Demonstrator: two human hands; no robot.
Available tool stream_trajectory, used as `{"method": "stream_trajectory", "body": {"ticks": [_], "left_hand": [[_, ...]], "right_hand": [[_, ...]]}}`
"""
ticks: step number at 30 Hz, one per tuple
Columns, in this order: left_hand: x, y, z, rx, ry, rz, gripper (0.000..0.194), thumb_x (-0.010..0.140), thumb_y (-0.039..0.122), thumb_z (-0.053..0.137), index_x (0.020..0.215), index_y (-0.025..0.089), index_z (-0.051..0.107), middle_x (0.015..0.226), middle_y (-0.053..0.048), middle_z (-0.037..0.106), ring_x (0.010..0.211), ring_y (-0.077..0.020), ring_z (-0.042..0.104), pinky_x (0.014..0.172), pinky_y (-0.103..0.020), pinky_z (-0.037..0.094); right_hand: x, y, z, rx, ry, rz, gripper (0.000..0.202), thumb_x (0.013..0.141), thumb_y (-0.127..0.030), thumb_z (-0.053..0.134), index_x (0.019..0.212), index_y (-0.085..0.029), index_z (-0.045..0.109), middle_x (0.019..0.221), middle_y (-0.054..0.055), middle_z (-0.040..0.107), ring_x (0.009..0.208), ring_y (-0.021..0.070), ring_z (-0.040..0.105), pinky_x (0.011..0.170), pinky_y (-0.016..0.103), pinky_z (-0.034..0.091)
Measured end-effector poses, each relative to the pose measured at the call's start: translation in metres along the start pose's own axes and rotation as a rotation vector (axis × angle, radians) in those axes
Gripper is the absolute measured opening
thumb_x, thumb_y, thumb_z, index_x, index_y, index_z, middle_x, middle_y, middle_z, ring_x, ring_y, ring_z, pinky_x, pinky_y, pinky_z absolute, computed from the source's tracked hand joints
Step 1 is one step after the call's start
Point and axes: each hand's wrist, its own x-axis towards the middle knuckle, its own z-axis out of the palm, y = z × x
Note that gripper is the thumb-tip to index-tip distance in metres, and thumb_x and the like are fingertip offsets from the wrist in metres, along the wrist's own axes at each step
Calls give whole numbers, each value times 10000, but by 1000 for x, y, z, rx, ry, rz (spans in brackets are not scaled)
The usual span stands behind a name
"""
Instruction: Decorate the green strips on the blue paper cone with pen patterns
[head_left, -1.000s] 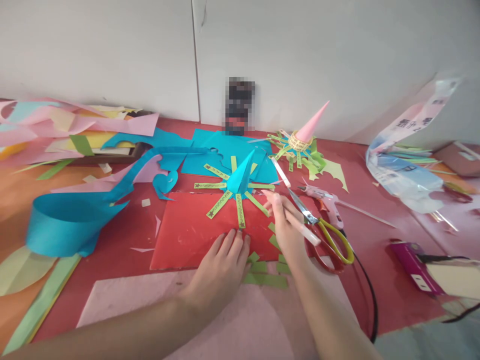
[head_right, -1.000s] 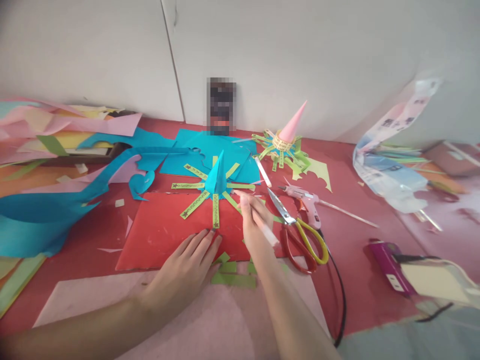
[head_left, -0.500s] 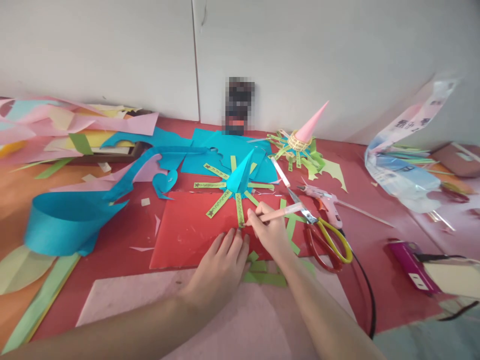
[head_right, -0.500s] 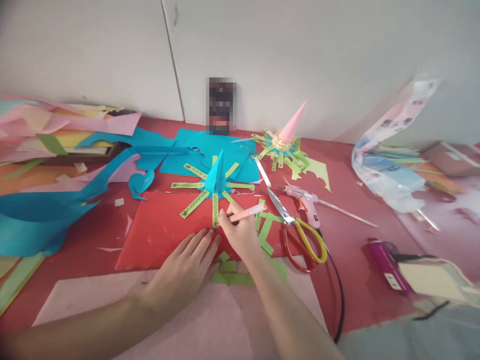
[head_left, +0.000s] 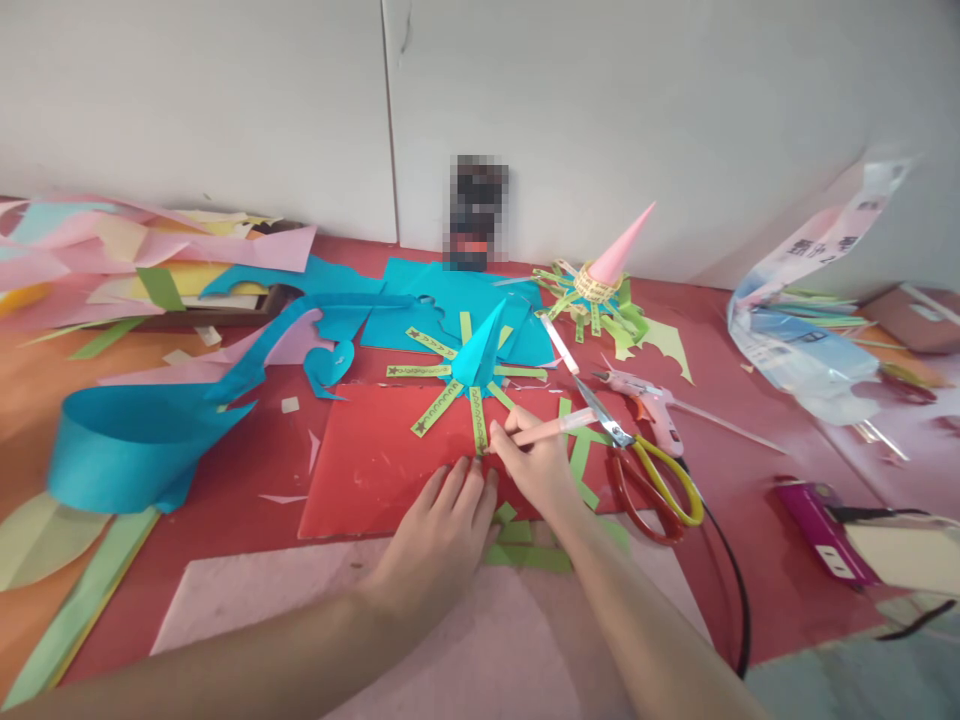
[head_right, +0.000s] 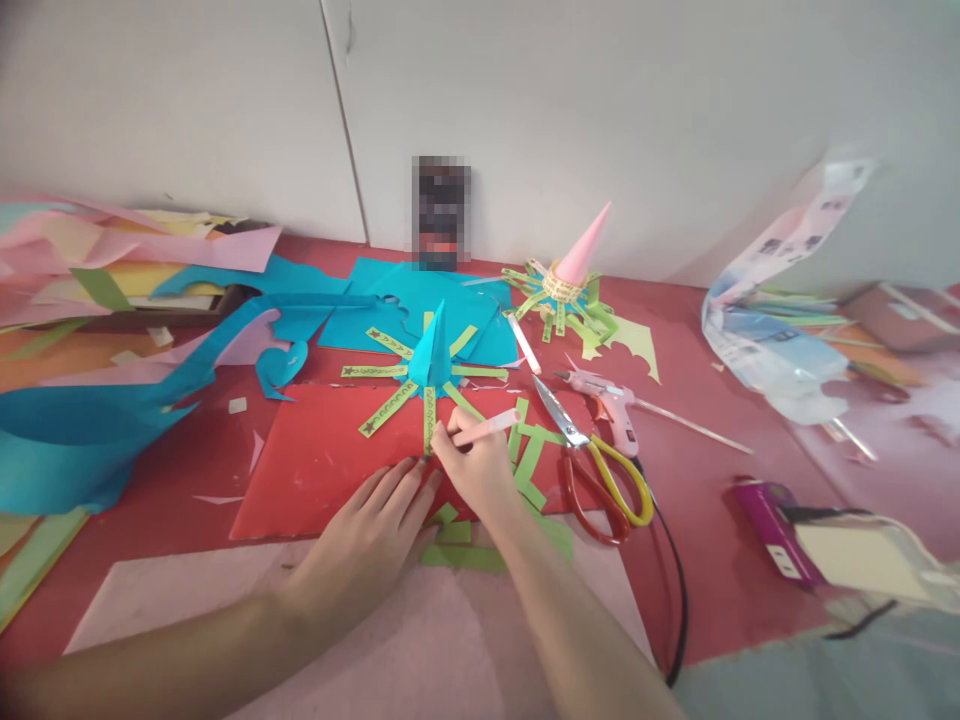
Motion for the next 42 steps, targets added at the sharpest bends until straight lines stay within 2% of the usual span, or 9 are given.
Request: {"method": "stream_trajectory", "body": {"ticks": [25, 36, 42], "left_hand": [[1, 0, 0, -13, 11, 2, 392, 929, 240, 332, 1206, 48, 533, 1140, -134, 627, 1093, -265, 558, 901, -378, 458], [1, 0, -2, -22, 2, -2, 392, 934, 245, 315, 1205, 70, 538, 1149, -124, 626, 1100, -258, 556, 900, -372, 459], [1, -1, 0, -29, 6, -8, 393, 932, 248, 324, 1217, 70, 527, 1155, -118, 624, 1108, -259, 548, 899, -375, 457]], "right_hand": [[0, 1, 0, 10, 5, 18, 312, 821, -288, 495, 578, -218, 314, 467, -66, 371, 455, 99, 386, 462, 223, 306], [1, 0, -2, 140, 25, 45, 329, 852, -329, 493, 592, -231, 316, 417, -77, 374, 447, 124, 476, 504, 242, 397], [1, -3, -4, 178, 87, 31, 342, 843, -348, 520, 571, -234, 348, 400, -73, 396, 467, 139, 544, 498, 242, 434]]}}
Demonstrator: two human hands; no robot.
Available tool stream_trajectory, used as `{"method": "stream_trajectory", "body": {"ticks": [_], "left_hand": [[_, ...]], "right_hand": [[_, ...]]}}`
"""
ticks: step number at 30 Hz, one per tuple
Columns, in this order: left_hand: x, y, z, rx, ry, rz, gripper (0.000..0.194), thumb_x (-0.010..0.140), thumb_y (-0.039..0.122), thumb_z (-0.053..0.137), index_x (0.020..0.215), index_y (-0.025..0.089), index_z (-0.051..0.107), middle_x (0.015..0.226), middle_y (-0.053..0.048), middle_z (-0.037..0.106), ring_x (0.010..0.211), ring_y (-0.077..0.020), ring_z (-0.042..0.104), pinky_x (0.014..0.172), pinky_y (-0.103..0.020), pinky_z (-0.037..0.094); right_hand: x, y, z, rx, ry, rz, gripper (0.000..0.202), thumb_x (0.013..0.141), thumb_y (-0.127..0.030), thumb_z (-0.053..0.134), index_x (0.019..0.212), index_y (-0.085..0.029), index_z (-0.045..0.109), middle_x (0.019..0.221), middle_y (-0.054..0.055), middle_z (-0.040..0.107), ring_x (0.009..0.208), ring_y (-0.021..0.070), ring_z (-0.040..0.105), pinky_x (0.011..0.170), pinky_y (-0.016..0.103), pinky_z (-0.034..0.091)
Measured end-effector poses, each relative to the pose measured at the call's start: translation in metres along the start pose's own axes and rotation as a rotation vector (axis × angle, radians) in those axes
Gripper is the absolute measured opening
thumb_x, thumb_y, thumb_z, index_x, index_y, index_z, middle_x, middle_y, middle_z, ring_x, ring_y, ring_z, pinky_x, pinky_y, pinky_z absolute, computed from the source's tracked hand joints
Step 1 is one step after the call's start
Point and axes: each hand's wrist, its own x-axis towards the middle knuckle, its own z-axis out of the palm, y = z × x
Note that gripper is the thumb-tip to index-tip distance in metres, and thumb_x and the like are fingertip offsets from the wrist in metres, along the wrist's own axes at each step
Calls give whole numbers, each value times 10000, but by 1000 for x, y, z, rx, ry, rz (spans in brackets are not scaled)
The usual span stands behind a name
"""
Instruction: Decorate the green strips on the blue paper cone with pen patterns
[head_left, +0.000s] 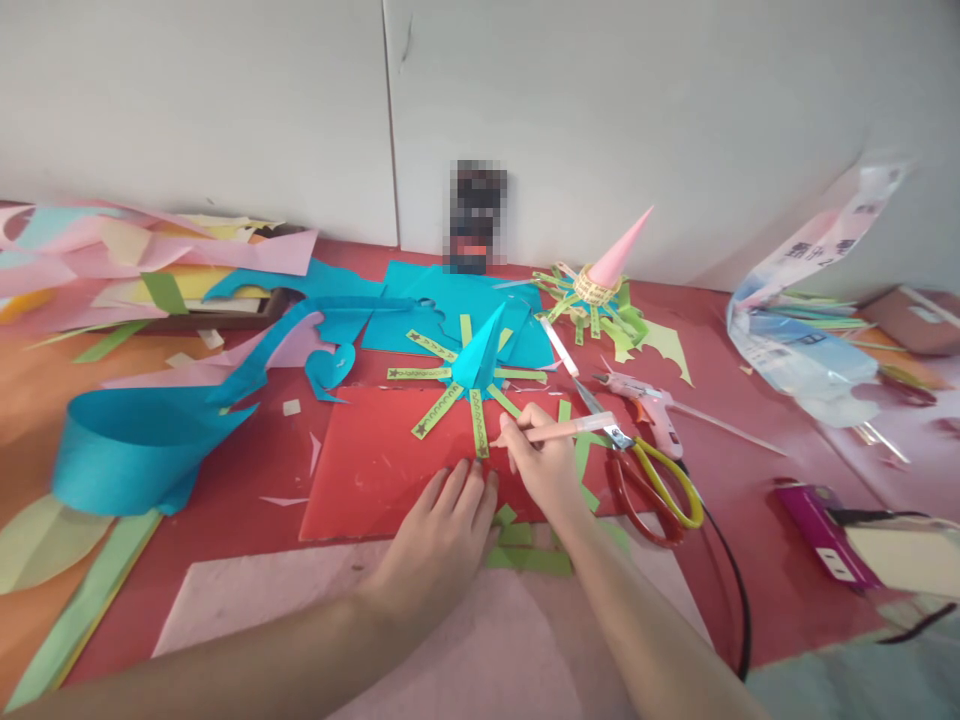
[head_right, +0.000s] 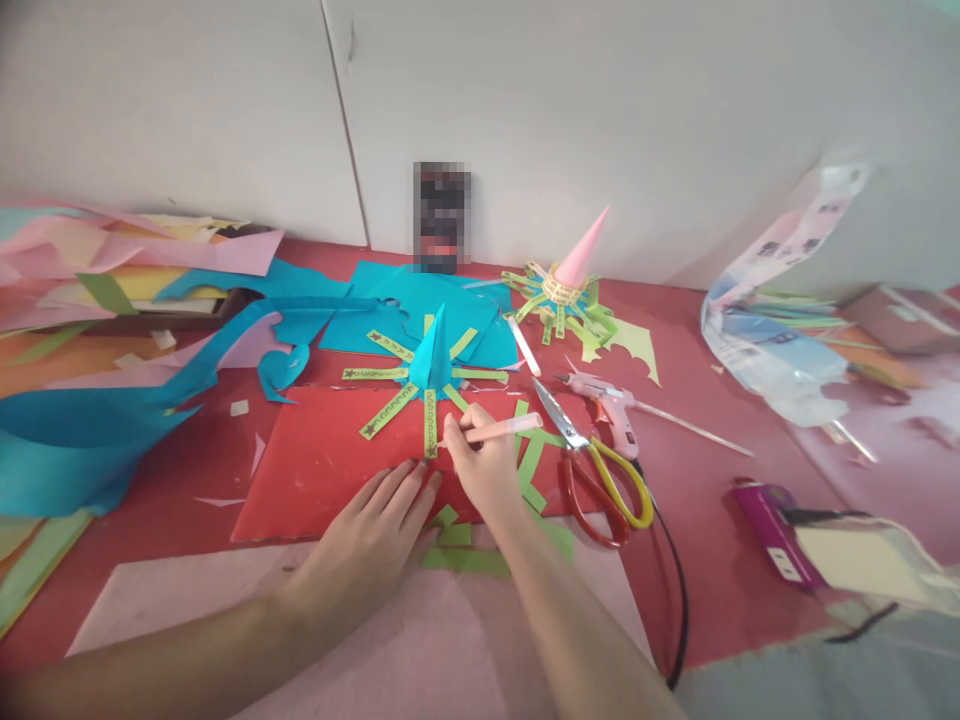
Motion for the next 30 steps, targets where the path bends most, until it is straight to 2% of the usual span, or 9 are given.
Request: {"method": "stream_trajectory", "body": {"ticks": [7, 11, 15, 17, 19, 23, 26, 30], "left_hand": [[-1, 0, 1, -47, -7, 2, 416, 921, 292, 368, 1238, 53, 493, 1196, -144, 595, 1119, -280, 537, 914, -397, 450], [1, -3, -1, -166, 11, -40, 414, 901, 343, 419, 1206, 76, 504, 1186, -145, 587, 1065, -275, 563, 880, -396, 476], [8, -14, -8, -367, 114, -93, 344, 901, 310, 427, 1186, 128, 491, 1125, -125, 578, 980, -218, 586, 796, -340, 512], [19, -26, -12, -440, 194, -140, 299, 901, 278, 437, 1171, 163, 494, 1087, -101, 577, 962, -194, 581, 791, -323, 511], [35, -41, -17, -493, 301, -245, 291, 895, 270, 459, 1170, 181, 493, 1062, -83, 574, 994, -186, 563, 848, -329, 492], [78, -69, -25, -566, 422, -404, 319, 870, 288, 511, 1180, 216, 493, 1168, -77, 519, 1097, -189, 511, 917, -351, 454], [107, -80, -26, -600, 453, -446, 368, 837, 309, 564, 1178, 183, 506, 1171, -85, 524, 1110, -196, 505, 932, -348, 437], [129, -84, -19, -636, 377, -496, 366, 813, 332, 588, 1139, 172, 544, 1132, -80, 562, 1022, -200, 550, 860, -342, 462]], "right_hand": [[4, 1, -13, 8, 130, 16, 333, 843, -346, 551, 576, -226, 391, 374, -75, 427, 434, 128, 527, 486, 233, 418], [9, 0, -27, 51, 209, 48, 317, 847, -336, 558, 588, -215, 419, 396, -77, 437, 380, 97, 446, 440, 219, 364], [12, -1, -38, 102, 273, 62, 299, 847, -328, 559, 596, -212, 447, 401, -76, 421, 370, 94, 406, 420, 226, 332], [13, -1, -40, 111, 292, 63, 292, 846, -334, 558, 601, -216, 450, 400, -75, 416, 369, 98, 395, 418, 235, 324], [13, 0, -42, 111, 304, 69, 296, 843, -345, 556, 600, -221, 444, 395, -73, 411, 366, 104, 393, 412, 244, 320], [13, 1, -43, 149, 304, 76, 296, 847, -361, 543, 607, -230, 428, 399, -69, 419, 362, 113, 403, 403, 254, 328], [14, 2, -45, 177, 314, 91, 302, 838, -357, 554, 600, -232, 416, 396, -69, 421, 359, 113, 402, 398, 256, 324], [16, 5, -46, 201, 320, 133, 307, 832, -356, 558, 592, -234, 409, 391, -72, 418, 356, 116, 390, 382, 256, 300]]}}
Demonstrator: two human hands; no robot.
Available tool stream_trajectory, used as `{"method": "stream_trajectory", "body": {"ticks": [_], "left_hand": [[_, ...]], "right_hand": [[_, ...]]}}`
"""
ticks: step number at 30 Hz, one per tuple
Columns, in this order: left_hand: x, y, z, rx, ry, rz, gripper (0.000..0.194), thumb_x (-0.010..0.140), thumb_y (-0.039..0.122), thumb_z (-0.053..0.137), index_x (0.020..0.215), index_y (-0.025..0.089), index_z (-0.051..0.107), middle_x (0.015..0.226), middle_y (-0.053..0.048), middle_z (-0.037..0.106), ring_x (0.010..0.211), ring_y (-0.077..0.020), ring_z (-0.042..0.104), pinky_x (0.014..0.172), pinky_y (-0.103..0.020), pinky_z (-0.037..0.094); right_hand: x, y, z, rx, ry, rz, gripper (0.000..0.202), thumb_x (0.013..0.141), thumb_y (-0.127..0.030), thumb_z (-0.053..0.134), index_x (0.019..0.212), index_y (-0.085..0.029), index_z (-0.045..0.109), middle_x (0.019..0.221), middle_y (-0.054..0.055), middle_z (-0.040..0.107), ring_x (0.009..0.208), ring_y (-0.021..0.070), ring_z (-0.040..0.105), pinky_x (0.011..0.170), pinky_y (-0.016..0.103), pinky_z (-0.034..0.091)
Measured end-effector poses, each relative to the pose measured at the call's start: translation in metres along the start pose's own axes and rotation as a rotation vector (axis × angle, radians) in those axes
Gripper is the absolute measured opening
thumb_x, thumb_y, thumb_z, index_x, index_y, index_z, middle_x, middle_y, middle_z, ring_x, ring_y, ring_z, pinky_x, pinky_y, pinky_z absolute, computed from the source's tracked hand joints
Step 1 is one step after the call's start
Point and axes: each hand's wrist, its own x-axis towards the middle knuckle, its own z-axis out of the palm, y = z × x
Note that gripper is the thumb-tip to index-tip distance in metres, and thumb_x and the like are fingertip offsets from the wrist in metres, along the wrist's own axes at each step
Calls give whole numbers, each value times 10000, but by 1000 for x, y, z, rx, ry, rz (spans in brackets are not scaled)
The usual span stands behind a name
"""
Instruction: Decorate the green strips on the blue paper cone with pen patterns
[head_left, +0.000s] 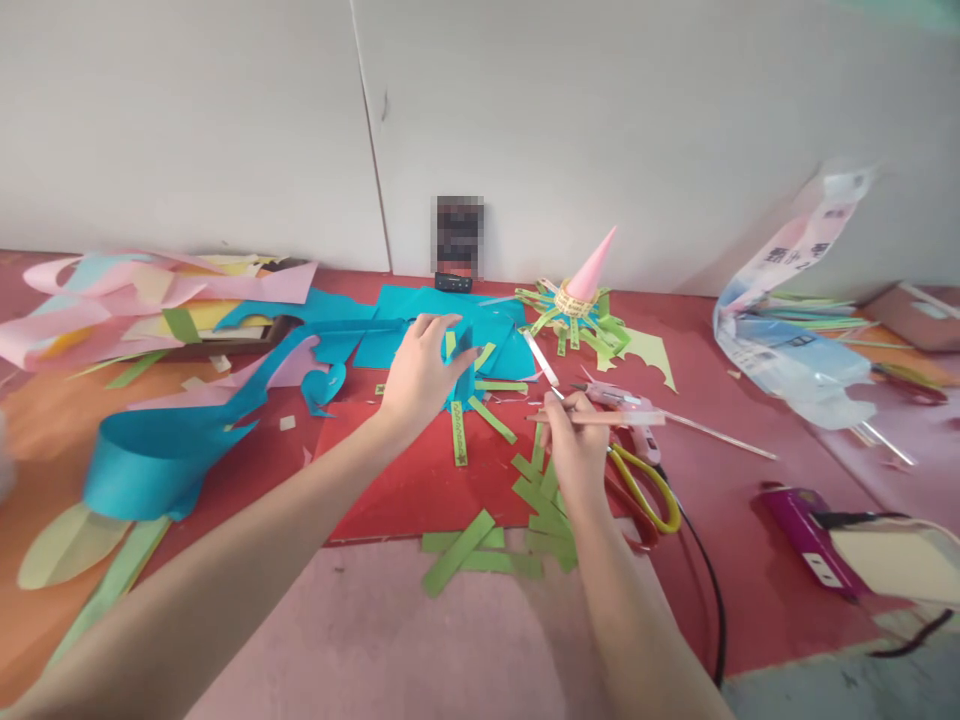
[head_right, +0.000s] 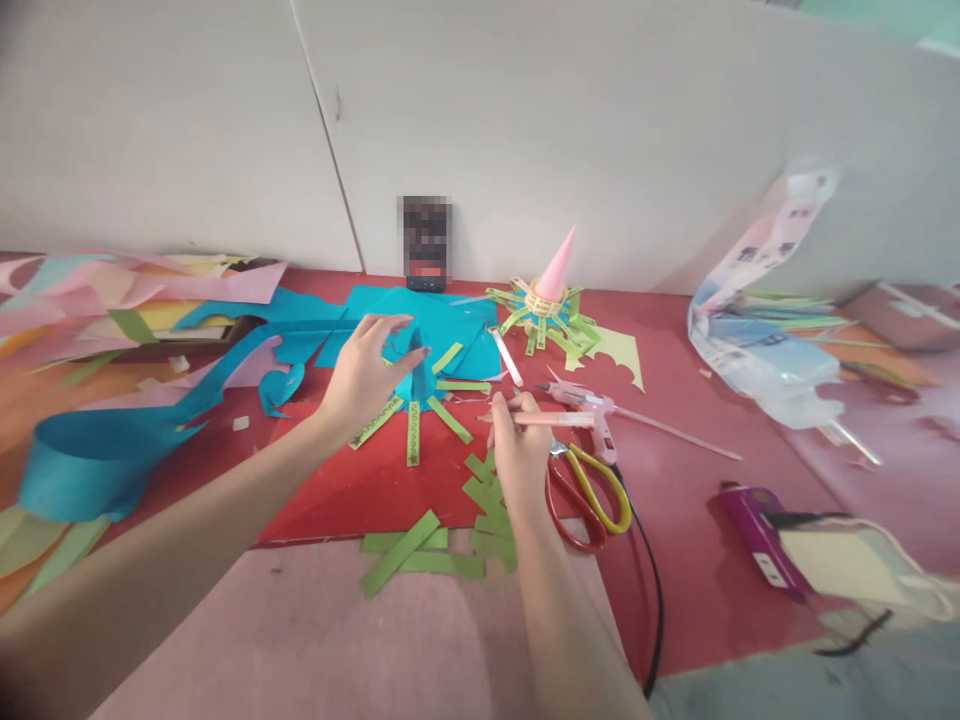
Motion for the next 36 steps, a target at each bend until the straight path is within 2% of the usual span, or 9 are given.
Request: {"method": "stream_trajectory", "body": {"ticks": [4, 7, 14, 23, 27, 30, 36], "left_hand": [[5, -4, 9, 14, -60, -42, 250, 808, 341, 582, 965, 152, 628, 1012, -71, 621, 923, -204, 580, 799, -336, 465], [7, -7, 10, 17, -60, -48, 209, 810, 337, 574, 900, 161, 642, 965, -61, 637, 875, -192, 588, 777, -321, 460], [8, -2, -4, -5, -2, -20, 187, 818, 327, 562, 904, 181, 642, 907, -40, 661, 801, -172, 597, 718, -282, 451], [5, 3, -7, 28, -65, -4, 180, 821, 271, 559, 962, 190, 634, 946, -46, 674, 844, -187, 616, 751, -296, 462], [-1, 7, -10, 66, -32, 71, 222, 837, 272, 548, 1024, 178, 623, 1016, -62, 661, 892, -195, 606, 785, -306, 457], [-9, 13, -11, 132, -22, 164, 243, 859, 265, 525, 1083, 216, 604, 1041, -46, 659, 953, -203, 588, 849, -343, 431], [-26, 25, -5, 197, -118, 340, 216, 890, 229, 484, 1078, 228, 592, 1056, -22, 653, 956, -176, 572, 872, -338, 401]], "right_hand": [[1, 3, 0, 19, -19, 15, 295, 840, -359, 546, 604, -233, 423, 398, -70, 430, 369, 116, 388, 392, 252, 308], [1, 3, 0, 28, -19, 13, 297, 839, -364, 546, 605, -232, 418, 396, -70, 425, 362, 115, 382, 386, 252, 300], [1, 1, -1, 39, -12, -16, 304, 849, -377, 530, 608, -232, 418, 392, -69, 423, 358, 113, 395, 398, 253, 324], [0, -2, 1, 91, -19, -5, 308, 843, -365, 542, 593, -219, 436, 374, -74, 415, 353, 98, 391, 400, 236, 330], [0, -2, 1, 103, -19, 3, 302, 840, -366, 550, 599, -218, 443, 375, -74, 419, 347, 94, 375, 383, 234, 305], [1, -1, 1, 105, -6, -5, 302, 838, -381, 545, 601, -220, 452, 376, -76, 409, 340, 95, 372, 371, 238, 294], [3, -1, 3, 179, 23, -5, 321, 825, -377, 548, 572, -221, 427, 376, -76, 412, 329, 81, 363, 358, 226, 278]]}}
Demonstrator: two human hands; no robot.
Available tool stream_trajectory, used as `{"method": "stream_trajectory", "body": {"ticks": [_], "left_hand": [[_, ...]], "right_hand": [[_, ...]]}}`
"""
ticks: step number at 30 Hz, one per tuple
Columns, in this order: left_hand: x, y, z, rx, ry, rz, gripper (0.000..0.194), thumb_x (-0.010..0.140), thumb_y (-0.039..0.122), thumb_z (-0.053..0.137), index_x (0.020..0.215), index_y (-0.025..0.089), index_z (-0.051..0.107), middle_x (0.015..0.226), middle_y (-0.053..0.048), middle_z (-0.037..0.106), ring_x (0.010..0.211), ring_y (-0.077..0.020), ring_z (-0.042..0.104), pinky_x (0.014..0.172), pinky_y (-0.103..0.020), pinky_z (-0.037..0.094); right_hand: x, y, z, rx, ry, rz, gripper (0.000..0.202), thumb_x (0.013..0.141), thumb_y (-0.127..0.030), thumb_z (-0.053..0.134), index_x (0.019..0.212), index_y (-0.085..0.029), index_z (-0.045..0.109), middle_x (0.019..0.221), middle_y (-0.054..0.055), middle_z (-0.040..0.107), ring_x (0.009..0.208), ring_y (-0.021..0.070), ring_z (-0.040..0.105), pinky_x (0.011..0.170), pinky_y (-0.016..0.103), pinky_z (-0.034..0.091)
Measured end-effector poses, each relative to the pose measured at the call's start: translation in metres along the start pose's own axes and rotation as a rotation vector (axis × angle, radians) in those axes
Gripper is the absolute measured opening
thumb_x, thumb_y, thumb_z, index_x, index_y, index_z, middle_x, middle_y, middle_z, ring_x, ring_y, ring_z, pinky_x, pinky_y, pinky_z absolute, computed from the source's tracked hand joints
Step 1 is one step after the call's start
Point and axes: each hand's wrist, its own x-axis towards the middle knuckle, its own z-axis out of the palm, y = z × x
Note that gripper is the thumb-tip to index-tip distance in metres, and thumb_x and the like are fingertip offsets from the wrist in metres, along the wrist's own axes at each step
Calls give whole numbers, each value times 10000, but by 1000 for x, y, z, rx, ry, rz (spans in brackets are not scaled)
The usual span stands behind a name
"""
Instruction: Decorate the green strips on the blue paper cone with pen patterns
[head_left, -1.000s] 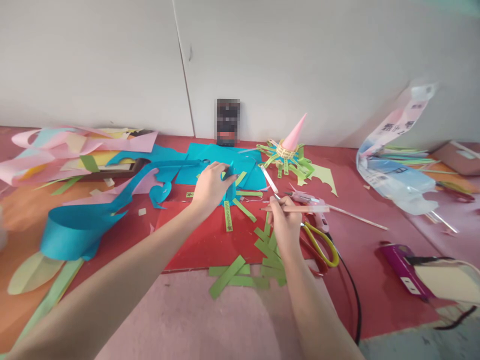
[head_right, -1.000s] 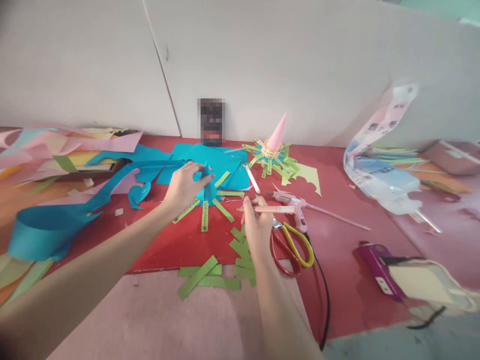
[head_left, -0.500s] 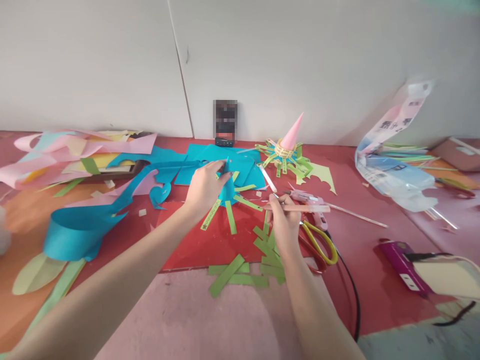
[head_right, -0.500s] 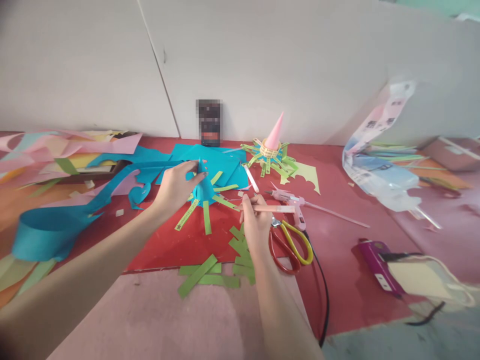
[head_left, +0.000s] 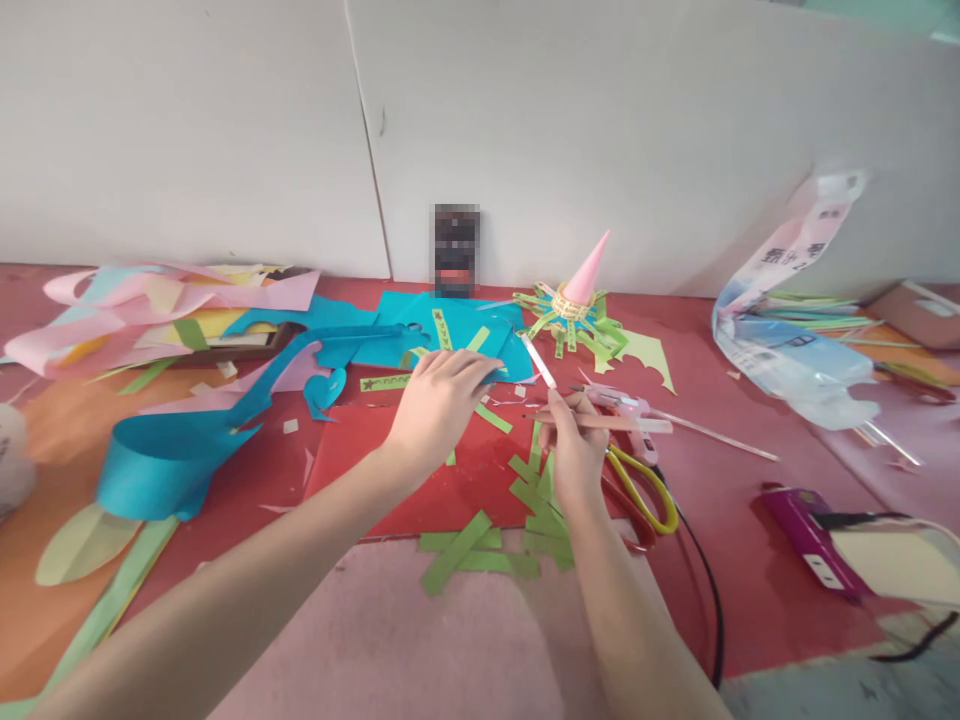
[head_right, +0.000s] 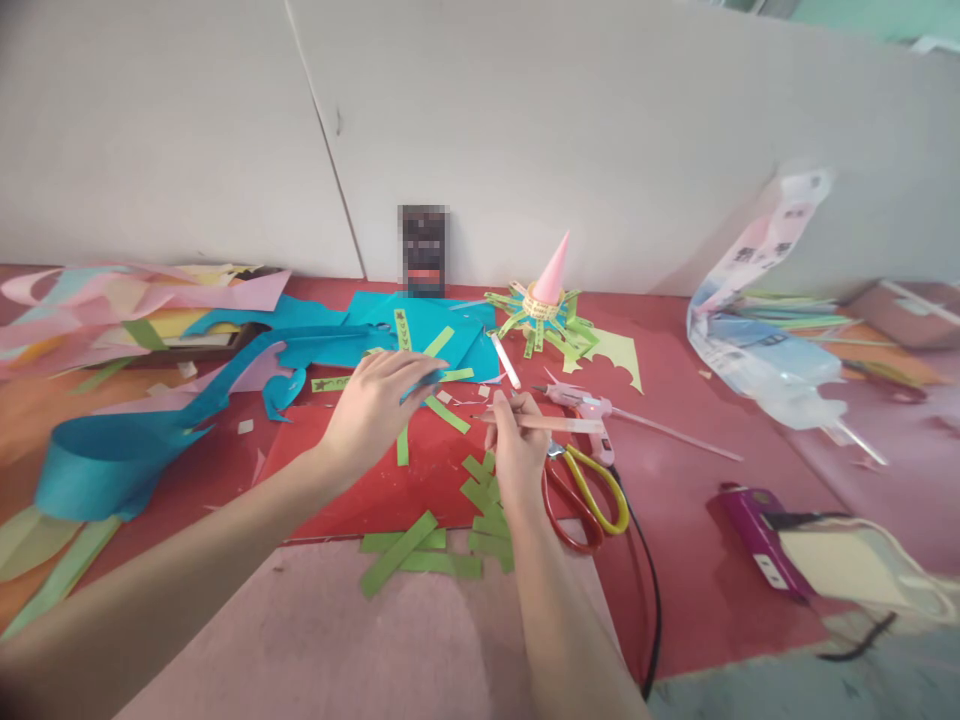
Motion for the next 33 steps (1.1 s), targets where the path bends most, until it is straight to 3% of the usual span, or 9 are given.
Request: {"method": "stream_trajectory", "body": {"ticks": [5, 16, 28, 33], "left_hand": [[-3, -1, 2, -7, -8, -10, 211, 884, 223, 495, 1072, 220, 592, 1061, -22, 653, 969, -177, 571, 867, -335, 406], [0, -36, 5, -222, 9, -310, 274, 815, 245, 577, 1079, 180, 609, 1074, -70, 665, 981, -217, 608, 853, -342, 465], [1, -38, 4, -313, 4, -414, 298, 818, 286, 559, 1101, 199, 590, 1083, -58, 662, 1009, -201, 603, 875, -337, 469], [-13, -40, 4, -263, 116, -384, 368, 863, 304, 487, 1218, 205, 485, 1225, -84, 555, 1086, -194, 547, 920, -360, 444]], "right_hand": [[-1, -2, 1, 11, 0, 9, 316, 827, -362, 543, 564, -218, 442, 369, -75, 411, 326, 80, 368, 363, 228, 290], [-1, 0, 2, 75, -27, 42, 321, 828, -321, 569, 554, -212, 444, 349, -83, 407, 321, 74, 347, 365, 222, 275], [-1, 4, 2, 101, -46, 49, 316, 823, -326, 579, 560, -202, 456, 335, -87, 395, 316, 62, 331, 357, 199, 247], [-2, 4, 4, 78, -53, 47, 325, 814, -321, 585, 549, -201, 441, 333, -86, 400, 311, 59, 323, 349, 190, 241]]}}
